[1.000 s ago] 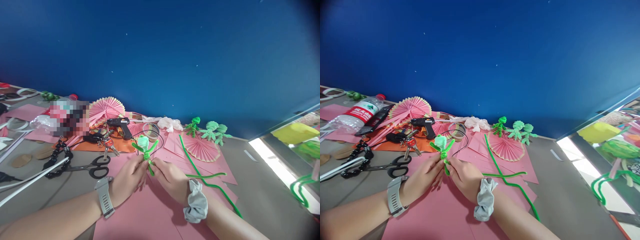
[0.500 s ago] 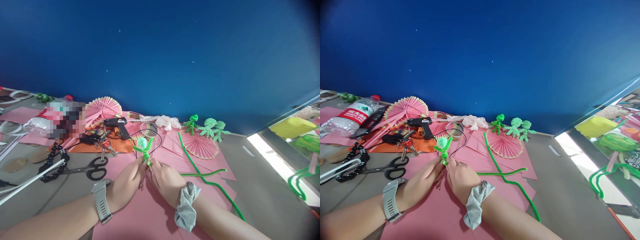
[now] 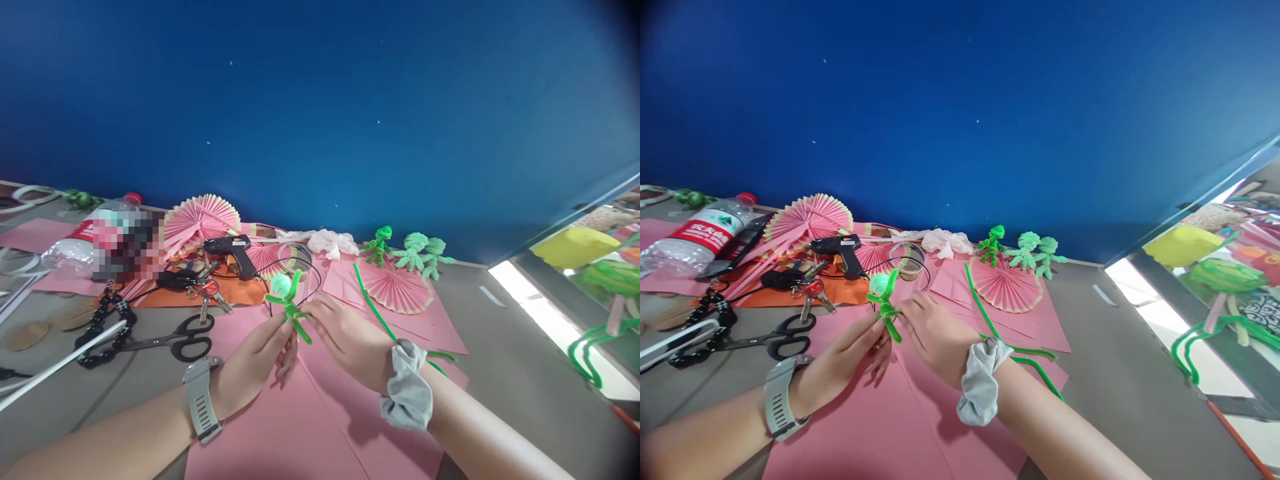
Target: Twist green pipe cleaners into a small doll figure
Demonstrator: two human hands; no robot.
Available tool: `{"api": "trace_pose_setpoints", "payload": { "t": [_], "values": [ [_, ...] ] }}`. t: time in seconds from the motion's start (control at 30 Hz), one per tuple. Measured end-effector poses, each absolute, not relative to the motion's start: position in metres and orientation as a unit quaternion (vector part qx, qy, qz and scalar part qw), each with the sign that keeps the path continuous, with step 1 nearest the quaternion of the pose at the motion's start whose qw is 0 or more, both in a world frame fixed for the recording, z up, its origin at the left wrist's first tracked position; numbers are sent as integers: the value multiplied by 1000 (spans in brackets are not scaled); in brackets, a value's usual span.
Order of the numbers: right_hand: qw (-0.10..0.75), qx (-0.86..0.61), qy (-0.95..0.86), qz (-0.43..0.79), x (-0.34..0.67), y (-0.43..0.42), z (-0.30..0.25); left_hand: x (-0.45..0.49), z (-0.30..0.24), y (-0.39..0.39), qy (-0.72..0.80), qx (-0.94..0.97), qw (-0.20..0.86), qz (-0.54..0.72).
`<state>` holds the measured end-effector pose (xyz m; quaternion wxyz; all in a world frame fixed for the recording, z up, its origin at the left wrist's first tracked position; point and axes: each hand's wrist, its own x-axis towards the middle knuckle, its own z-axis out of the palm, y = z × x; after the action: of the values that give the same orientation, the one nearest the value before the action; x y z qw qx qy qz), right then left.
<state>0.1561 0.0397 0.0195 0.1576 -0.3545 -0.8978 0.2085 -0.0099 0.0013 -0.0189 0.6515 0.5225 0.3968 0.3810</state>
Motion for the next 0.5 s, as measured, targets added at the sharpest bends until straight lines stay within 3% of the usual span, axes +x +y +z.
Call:
{"api": "trace_pose_setpoints", "payload": {
  "t": [0.23, 0.5],
  "values": [
    [100, -362, -919, 124, 163, 38, 25, -10, -32, 6, 433, 509, 634, 389],
    [163, -381, -901, 132, 150, 32, 30, -8, -29, 2, 408, 517, 649, 381]
  ]
}}
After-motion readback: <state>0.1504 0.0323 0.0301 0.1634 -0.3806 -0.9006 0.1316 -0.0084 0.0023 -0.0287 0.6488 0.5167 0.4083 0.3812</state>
